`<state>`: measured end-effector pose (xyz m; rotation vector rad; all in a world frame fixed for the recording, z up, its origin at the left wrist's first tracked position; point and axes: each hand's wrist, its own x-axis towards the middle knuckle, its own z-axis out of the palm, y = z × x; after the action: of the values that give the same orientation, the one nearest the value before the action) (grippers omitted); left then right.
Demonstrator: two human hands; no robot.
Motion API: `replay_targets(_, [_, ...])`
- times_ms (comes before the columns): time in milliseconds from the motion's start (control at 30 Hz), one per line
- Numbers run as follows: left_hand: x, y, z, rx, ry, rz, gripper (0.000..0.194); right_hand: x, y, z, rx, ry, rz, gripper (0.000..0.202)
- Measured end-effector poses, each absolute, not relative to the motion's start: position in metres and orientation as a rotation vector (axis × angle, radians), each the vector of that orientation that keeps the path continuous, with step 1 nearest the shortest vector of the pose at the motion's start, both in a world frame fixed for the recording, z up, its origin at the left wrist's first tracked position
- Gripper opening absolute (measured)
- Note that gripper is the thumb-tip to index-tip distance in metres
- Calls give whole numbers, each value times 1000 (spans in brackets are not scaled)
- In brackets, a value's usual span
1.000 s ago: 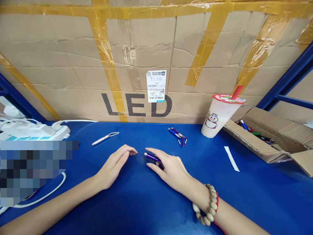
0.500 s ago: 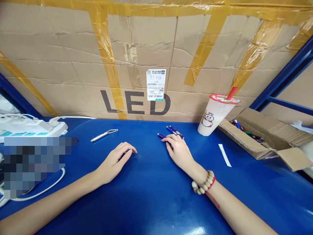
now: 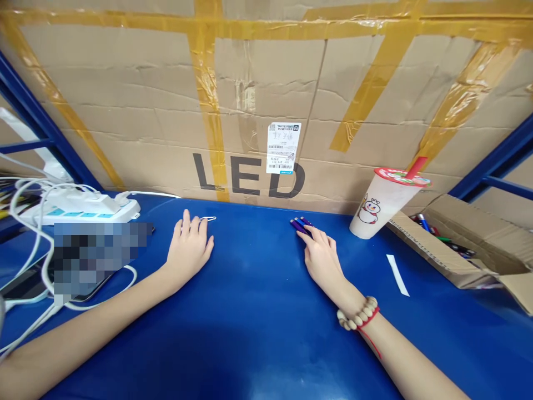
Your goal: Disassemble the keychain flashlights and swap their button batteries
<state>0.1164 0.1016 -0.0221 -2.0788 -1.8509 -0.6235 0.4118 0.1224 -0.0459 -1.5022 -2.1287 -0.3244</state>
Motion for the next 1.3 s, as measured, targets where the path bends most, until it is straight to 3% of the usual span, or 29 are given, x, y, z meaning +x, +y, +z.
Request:
replay_targets(133, [108, 108, -25, -1916, -2091, -465, 53, 405, 118, -41, -1461, -2129, -283, 38])
replay_targets(233, [109, 108, -20, -2077, -2047, -444, 46, 396, 112, -36, -1405, -2143, -187, 39])
replay_targets(367, [117, 104, -12, -2388, -1822, -427, 33, 387, 104, -34, -1302, -2142, -16, 43])
replay_targets(667, [135, 82, -10, -3101, -967, -534, 31, 370, 82, -21, -1087, -2184, 127, 43])
replay_targets(1000, [136, 80, -12, -2848, -625, -899, 19, 368, 75, -15, -863, -2388, 230, 29])
replay_targets(1300, [135, 78, -11, -2775, -477, -1049, 19, 369, 77, -18, -842, -2405, 242, 33])
